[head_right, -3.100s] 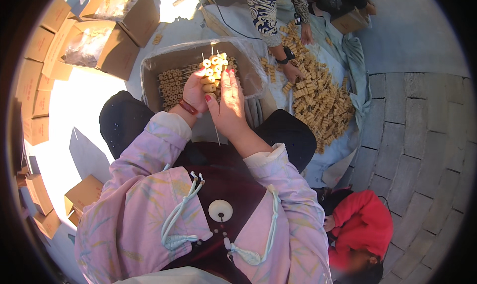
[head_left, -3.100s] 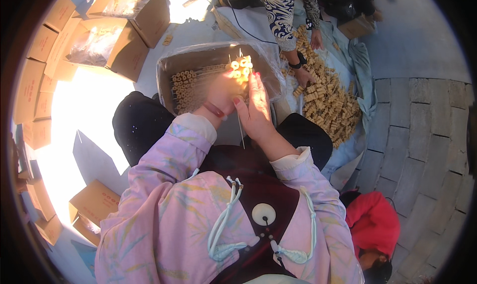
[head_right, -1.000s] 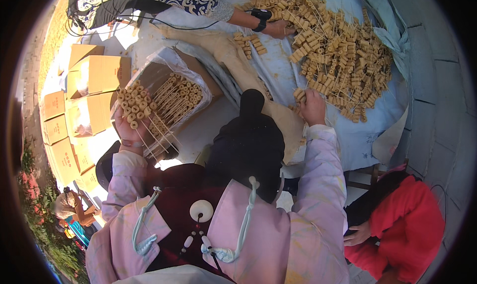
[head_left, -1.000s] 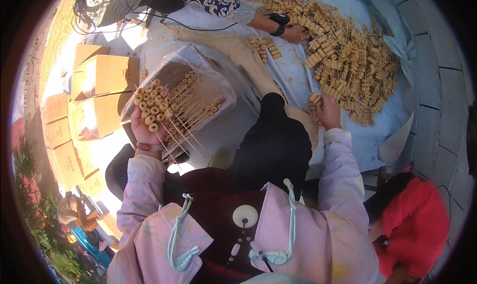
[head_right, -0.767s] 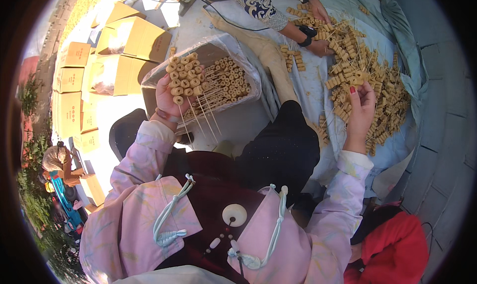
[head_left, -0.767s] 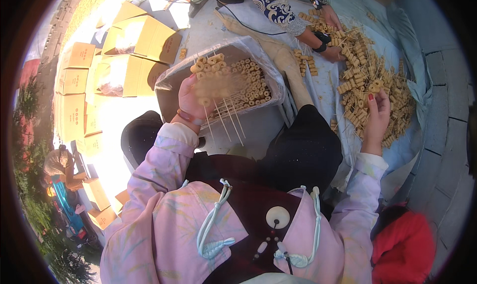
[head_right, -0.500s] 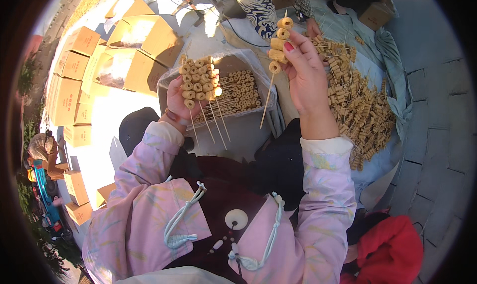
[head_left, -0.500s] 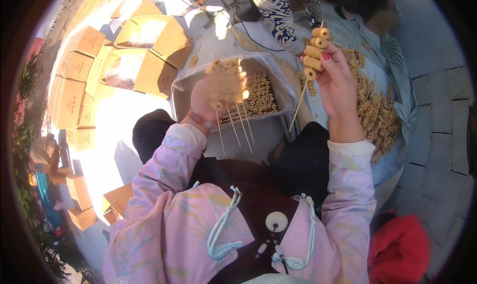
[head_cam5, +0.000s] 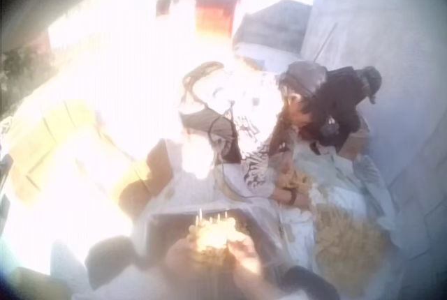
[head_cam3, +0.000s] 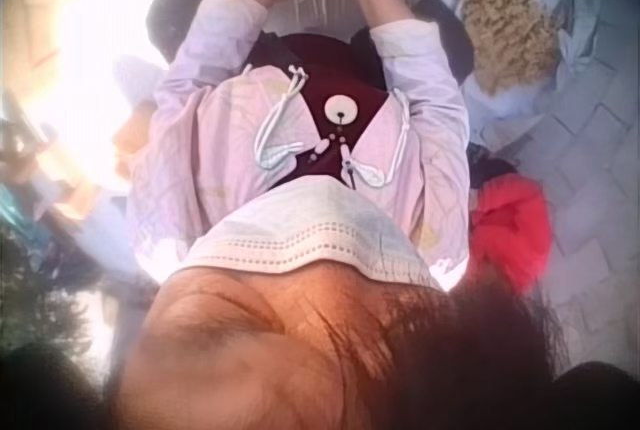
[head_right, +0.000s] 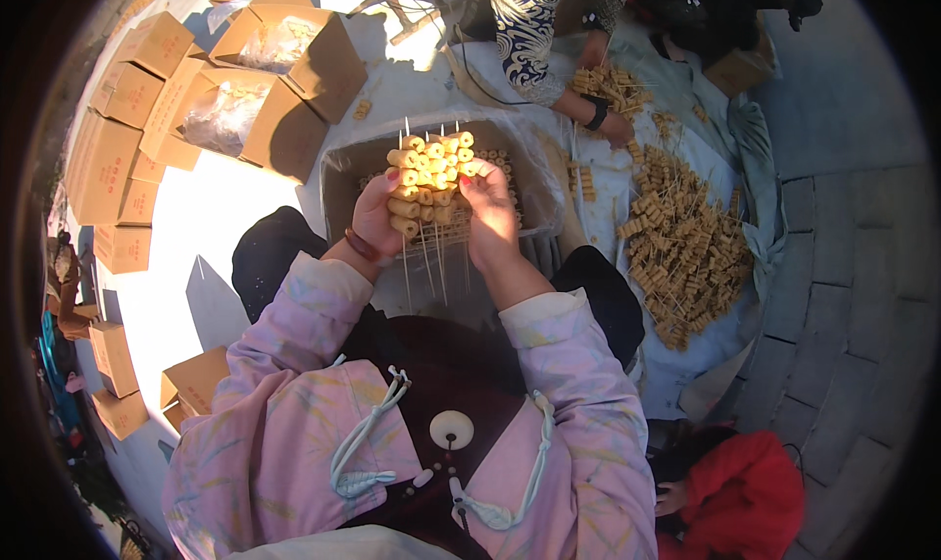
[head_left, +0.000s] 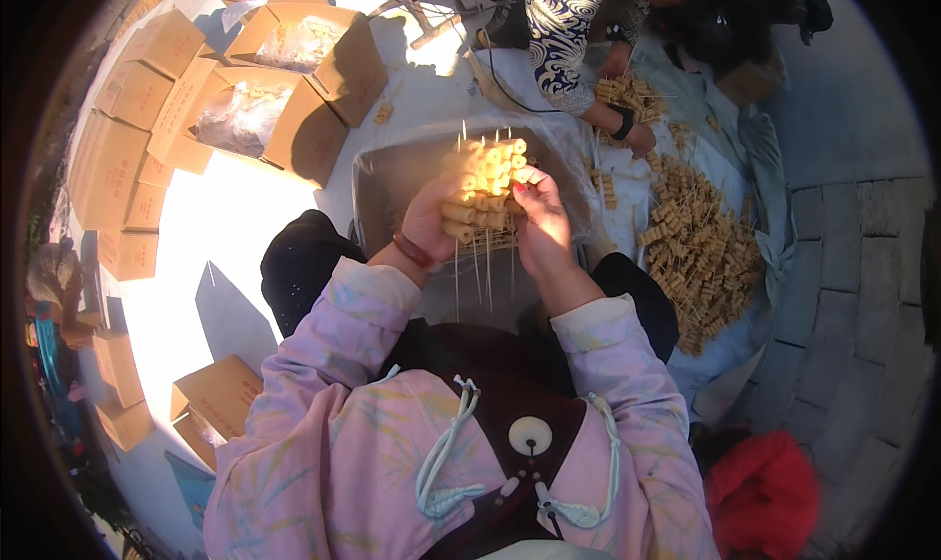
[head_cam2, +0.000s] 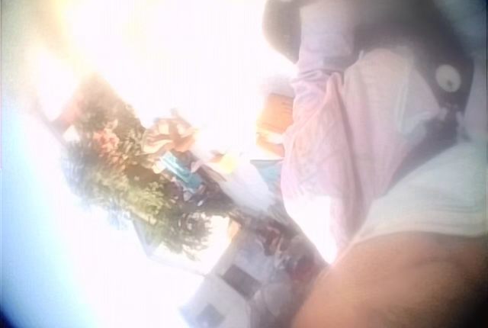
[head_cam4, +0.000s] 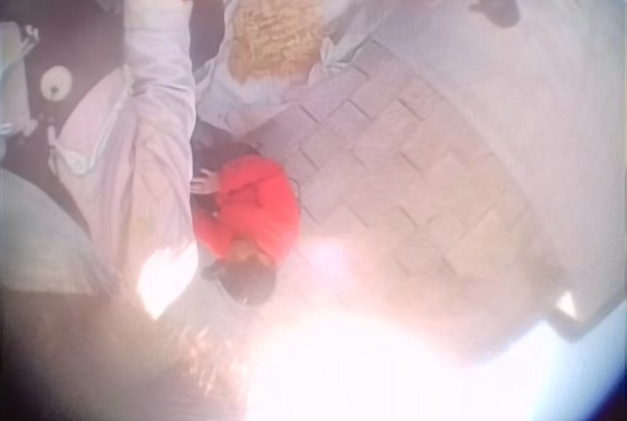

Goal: The person picks up small ring-shaped snacks and wooden skewers, then threads the snacks onto the skewers one by one. The person arranges the completed skewers into a cardboard box.

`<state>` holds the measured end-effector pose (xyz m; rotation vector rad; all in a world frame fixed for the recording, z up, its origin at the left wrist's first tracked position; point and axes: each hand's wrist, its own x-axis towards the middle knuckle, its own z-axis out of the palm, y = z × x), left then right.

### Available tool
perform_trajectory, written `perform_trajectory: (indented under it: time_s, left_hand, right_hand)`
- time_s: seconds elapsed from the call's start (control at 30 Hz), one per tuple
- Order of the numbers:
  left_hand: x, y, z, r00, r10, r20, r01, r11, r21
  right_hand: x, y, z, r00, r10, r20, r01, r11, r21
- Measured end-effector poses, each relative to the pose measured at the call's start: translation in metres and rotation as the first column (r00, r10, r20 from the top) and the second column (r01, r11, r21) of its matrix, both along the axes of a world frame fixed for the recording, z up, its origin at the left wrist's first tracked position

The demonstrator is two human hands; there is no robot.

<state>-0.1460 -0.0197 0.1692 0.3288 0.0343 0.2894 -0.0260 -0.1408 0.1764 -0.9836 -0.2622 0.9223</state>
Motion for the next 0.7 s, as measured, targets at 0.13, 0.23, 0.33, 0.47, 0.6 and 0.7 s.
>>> perform_trajectory:
  time_s: [0.13, 0.23, 0.33, 0.47, 0.6, 0.7]
  left_hand:
    - [0.006, -0.004, -0.005, 0.961, 0.12, -0.249, -0.115, 0.993, 0.033]
    - [0.01, -0.005, -0.004, 0.969, 0.086, -0.232, -0.097, 0.995, -0.037]
    - [0.014, -0.005, -0.002, 0.988, 0.052, -0.146, -0.069, 0.991, -0.114]
    - [0.017, -0.001, 0.003, 0.99, 0.079, -0.118, -0.096, 0.985, -0.142]
    - [0.023, 0.0, 0.003, 0.993, 0.108, -0.045, -0.113, 0.986, -0.122]
    - [0.021, 0.004, -0.001, 0.991, 0.098, -0.096, -0.102, 0.994, -0.037]
  right_hand:
    - [0.0, 0.004, -0.001, 1.0, -0.007, -0.004, 0.007, 1.0, 0.023]
    - [0.001, 0.007, -0.002, 0.999, -0.025, 0.029, 0.025, 0.999, -0.021]
    - [0.004, 0.012, -0.007, 0.902, -0.05, 0.43, 0.144, 0.971, -0.189]
    - [0.006, 0.013, -0.011, 0.92, 0.03, 0.392, 0.043, 0.983, -0.177]
    - [-0.002, 0.01, -0.008, 0.651, 0.091, 0.753, 0.186, 0.943, -0.276]
    - [0.0, 0.011, -0.001, 0.526, 0.122, 0.842, 0.22, 0.936, -0.273]
